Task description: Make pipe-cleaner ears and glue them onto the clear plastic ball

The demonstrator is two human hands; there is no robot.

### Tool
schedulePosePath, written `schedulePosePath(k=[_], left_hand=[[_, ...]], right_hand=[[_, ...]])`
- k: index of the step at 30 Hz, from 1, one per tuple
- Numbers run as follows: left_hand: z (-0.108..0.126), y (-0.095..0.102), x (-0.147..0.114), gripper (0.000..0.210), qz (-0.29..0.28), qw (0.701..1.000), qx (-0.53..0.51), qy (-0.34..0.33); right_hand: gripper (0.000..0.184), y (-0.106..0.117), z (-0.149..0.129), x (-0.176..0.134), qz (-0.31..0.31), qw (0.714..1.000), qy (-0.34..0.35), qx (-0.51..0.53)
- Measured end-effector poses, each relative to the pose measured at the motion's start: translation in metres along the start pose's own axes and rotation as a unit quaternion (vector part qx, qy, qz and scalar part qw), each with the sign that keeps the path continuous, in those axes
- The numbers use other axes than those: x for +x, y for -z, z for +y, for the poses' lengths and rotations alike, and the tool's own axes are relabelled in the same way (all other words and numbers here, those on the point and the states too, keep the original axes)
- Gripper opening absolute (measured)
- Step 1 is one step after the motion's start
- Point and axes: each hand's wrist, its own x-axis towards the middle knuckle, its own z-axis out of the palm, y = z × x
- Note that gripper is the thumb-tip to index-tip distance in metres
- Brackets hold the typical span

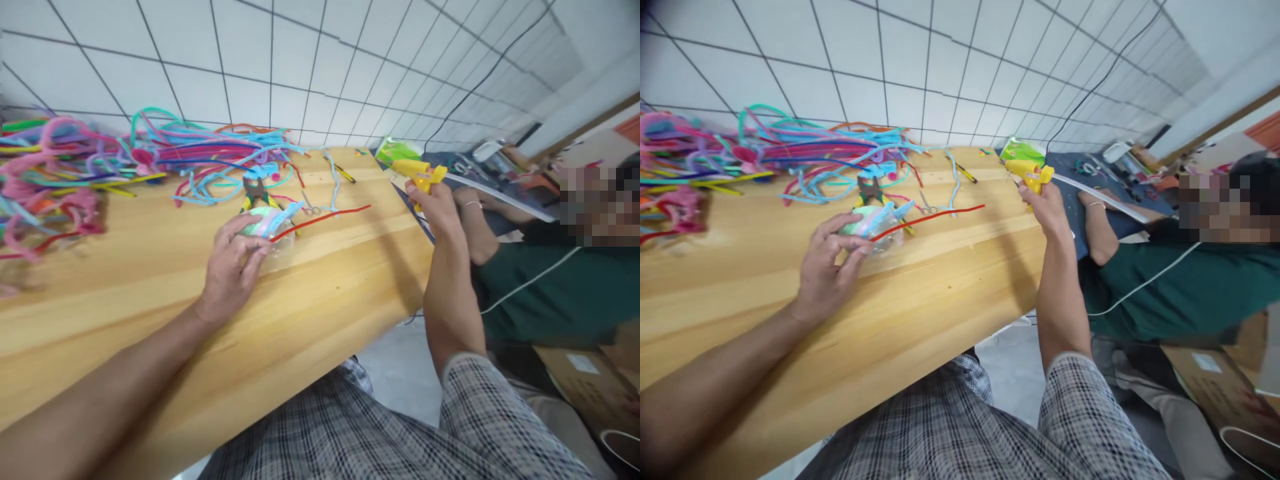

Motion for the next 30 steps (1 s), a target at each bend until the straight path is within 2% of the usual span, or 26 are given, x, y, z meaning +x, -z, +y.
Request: schedulePosePath(k=[2,4,7,9,14,16,18,20,23,26,30], left_hand=[[0.000,-0.001,0.000,0.004,0.006,1.000,-0.001,-0.003],[0.000,-0.001,0.000,0.003,0.007,1.000,0.001,-0.008],[-0.001,-0.001,-0.001,0.003,0.005,1.000,0.001,-0.009],[-0.001,-0.001,-0.001,0.004,0.005,1.000,0.000,-0.009],[0.004,-0.001,-0.001,0.008,-0.003,1.000,0.005,0.009],[0.007,-0.002,-0.001,0.011,-0.010,1.000,0.004,0.014],[0.007,-0.003,0.000,0.011,-0.014,1.000,-0.006,0.014],[0.007,-0.004,0.000,0.008,-0.003,1.000,-0.020,0.009],[0.006,-0.004,-0.001,0.013,-0.013,0.999,-0.019,0.026],[0.008,-0.003,-0.001,0.021,-0.034,0.998,-0.008,0.047],[0.009,-0.004,-0.001,0.021,-0.031,0.998,-0.019,0.045]], right_hand=[[0.017,-0.005,0.024,0.014,0.025,0.994,-0.095,-0.055],[0.014,-0.017,0.039,0.017,0.012,0.985,-0.152,-0.084],[0.019,-0.034,0.047,0.014,-0.015,0.978,-0.175,-0.111],[0.019,-0.037,0.048,0.009,-0.018,0.975,-0.177,-0.135],[0.024,-0.019,0.038,-0.018,-0.014,0.955,-0.181,-0.235],[0.021,-0.017,0.026,-0.037,0.030,0.945,-0.116,-0.306],[0.018,-0.027,0.004,-0.059,0.066,0.963,0.037,-0.260],[0.023,-0.049,-0.027,-0.080,0.050,0.961,0.219,-0.164],[0.027,-0.094,-0.078,-0.100,-0.023,0.919,0.382,-0.098],[0.025,-0.133,-0.107,-0.099,-0.070,0.890,0.447,-0.059],[0.010,-0.154,-0.114,-0.087,-0.112,0.891,0.438,-0.035]])
